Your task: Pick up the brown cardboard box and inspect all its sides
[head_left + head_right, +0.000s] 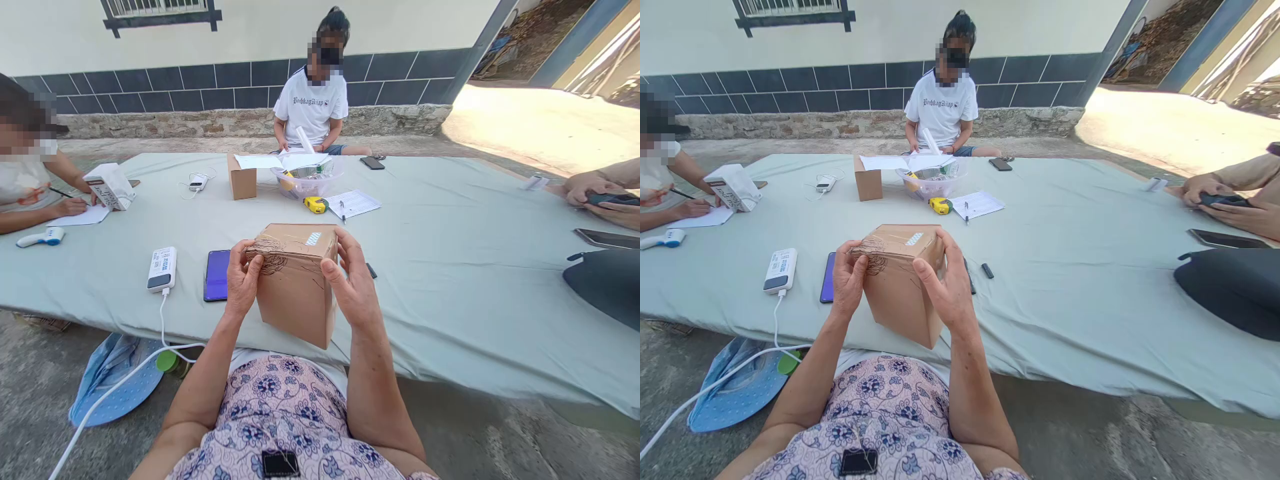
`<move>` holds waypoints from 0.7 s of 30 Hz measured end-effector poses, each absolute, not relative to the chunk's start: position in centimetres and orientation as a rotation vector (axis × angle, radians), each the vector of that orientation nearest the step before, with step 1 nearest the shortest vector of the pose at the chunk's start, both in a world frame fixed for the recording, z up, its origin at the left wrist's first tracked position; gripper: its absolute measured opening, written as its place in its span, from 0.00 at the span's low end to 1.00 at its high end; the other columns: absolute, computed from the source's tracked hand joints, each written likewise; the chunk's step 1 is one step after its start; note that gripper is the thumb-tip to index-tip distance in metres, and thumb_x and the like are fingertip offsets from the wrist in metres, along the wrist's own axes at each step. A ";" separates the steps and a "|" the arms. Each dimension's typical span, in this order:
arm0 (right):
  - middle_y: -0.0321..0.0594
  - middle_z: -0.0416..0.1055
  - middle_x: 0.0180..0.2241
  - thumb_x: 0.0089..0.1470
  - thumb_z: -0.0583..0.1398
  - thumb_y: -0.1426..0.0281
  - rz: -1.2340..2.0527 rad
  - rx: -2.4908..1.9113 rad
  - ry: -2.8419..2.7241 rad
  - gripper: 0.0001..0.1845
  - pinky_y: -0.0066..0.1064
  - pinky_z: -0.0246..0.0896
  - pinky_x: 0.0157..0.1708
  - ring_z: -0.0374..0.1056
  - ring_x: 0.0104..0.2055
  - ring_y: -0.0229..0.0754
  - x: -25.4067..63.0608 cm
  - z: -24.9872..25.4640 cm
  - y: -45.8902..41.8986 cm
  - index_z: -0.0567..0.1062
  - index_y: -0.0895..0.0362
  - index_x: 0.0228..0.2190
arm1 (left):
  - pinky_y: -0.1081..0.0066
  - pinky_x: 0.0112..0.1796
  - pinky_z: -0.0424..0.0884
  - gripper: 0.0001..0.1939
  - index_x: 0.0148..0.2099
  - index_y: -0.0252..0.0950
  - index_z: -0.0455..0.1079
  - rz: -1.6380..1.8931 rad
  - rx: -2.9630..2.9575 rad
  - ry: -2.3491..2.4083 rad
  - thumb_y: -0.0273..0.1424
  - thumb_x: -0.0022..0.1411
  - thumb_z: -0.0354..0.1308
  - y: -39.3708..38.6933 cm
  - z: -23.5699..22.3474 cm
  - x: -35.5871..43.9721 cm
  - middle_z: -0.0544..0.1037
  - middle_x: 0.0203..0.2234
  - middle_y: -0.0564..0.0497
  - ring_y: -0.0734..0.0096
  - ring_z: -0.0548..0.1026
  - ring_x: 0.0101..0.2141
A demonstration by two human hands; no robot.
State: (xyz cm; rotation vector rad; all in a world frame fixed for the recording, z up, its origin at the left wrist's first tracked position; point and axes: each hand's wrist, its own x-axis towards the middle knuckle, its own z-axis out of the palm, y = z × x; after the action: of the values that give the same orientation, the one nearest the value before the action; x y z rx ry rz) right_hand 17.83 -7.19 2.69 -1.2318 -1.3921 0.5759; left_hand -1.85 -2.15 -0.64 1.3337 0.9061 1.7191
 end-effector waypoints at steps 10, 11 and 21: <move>0.44 0.57 0.70 0.53 0.66 0.46 0.701 -1.352 -1.519 0.45 0.58 0.53 0.67 0.57 0.69 0.61 18.7 1.9 -6.7 0.60 0.43 0.67 | 0.72 0.40 0.71 0.25 0.49 0.44 0.68 1.848 0.936 0.959 0.49 0.56 0.69 -0.2 -1.8 -2.9 0.77 0.37 0.53 0.70 0.77 0.39; 0.44 0.56 0.71 0.52 0.66 0.46 0.716 -1.367 -1.530 0.46 0.58 0.53 0.67 0.57 0.70 0.61 18.9 1.9 -6.6 0.60 0.43 0.67 | 0.73 0.39 0.71 0.26 0.48 0.44 0.67 1.867 0.879 0.969 0.49 0.54 0.69 0.1 -1.9 -3.0 0.76 0.36 0.53 0.71 0.77 0.38; 0.44 0.54 0.72 0.50 0.66 0.42 0.736 -1.322 -1.655 0.47 0.57 0.46 0.70 0.51 0.72 0.59 20.3 2.4 -7.0 0.62 0.44 0.66 | 0.76 0.28 0.65 0.26 0.45 0.43 0.66 1.826 0.557 1.112 0.49 0.51 0.70 1.1 -2.3 -3.7 0.77 0.37 0.54 0.74 0.75 0.33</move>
State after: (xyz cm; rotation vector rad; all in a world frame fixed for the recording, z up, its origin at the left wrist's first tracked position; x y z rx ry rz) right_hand 20.28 -7.02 2.44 -1.3220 -1.6547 0.7355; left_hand -3.74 1.14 -2.33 0.5569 1.1120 1.8262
